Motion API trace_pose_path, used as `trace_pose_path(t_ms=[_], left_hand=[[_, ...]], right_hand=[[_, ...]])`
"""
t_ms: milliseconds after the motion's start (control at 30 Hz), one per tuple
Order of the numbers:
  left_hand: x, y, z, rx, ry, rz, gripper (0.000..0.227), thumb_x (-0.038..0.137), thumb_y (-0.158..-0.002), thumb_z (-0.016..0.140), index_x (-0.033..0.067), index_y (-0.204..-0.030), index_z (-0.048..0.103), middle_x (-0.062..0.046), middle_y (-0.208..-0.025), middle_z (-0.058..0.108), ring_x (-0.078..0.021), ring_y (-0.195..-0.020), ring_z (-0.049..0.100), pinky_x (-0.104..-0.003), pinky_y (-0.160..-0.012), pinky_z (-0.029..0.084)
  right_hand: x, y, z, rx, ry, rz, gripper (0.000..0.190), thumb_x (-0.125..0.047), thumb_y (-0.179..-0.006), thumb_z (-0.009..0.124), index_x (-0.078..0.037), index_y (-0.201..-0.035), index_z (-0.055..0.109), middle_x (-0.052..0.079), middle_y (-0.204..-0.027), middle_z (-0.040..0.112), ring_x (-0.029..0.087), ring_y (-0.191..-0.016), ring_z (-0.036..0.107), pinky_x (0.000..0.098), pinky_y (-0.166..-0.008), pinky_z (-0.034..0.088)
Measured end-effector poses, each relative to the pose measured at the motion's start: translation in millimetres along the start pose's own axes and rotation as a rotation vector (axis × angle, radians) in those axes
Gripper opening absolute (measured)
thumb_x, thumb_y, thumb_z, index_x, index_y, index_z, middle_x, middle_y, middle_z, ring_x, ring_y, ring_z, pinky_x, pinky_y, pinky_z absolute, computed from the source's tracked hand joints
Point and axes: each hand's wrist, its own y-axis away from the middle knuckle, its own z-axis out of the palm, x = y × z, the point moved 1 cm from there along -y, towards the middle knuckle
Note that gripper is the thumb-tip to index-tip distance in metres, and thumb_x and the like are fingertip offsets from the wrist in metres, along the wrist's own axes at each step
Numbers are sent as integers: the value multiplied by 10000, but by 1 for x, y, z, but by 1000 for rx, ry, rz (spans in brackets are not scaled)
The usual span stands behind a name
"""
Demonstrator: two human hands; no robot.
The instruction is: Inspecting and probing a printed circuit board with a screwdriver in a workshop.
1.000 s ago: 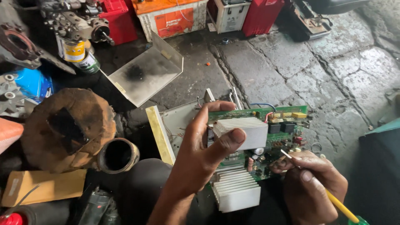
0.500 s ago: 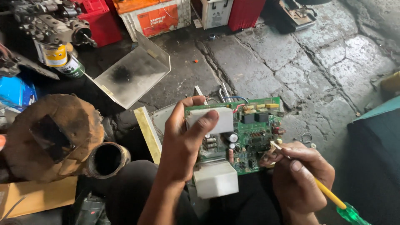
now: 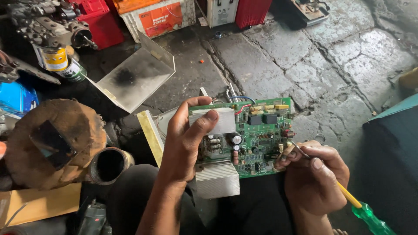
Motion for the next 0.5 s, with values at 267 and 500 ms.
trace_pose_path(t_ms=[267, 500], left_hand=[[0, 4, 3, -33, -19, 33, 555, 313, -882, 724, -11, -1301, 558, -104, -1036, 696, -136, -933, 651, -289, -822, 541], [-4, 3, -3, -48, -20, 10, 643, 476, -887, 710, 13, -1311, 573, -68, -977, 681, -116, -926, 633, -279, -829, 526]], right_hand=[[-2, -2, -2, 30, -12, 4, 260, -85, -1087, 543, 138, -1194, 625, 267, -948, 623, 331, -828, 617, 470, -759, 547], [-1, -3, -1, 127, 34, 45, 197, -76, -1120, 519, 92, -1200, 582, 236, -909, 620, 330, -803, 619, 454, -725, 538]])
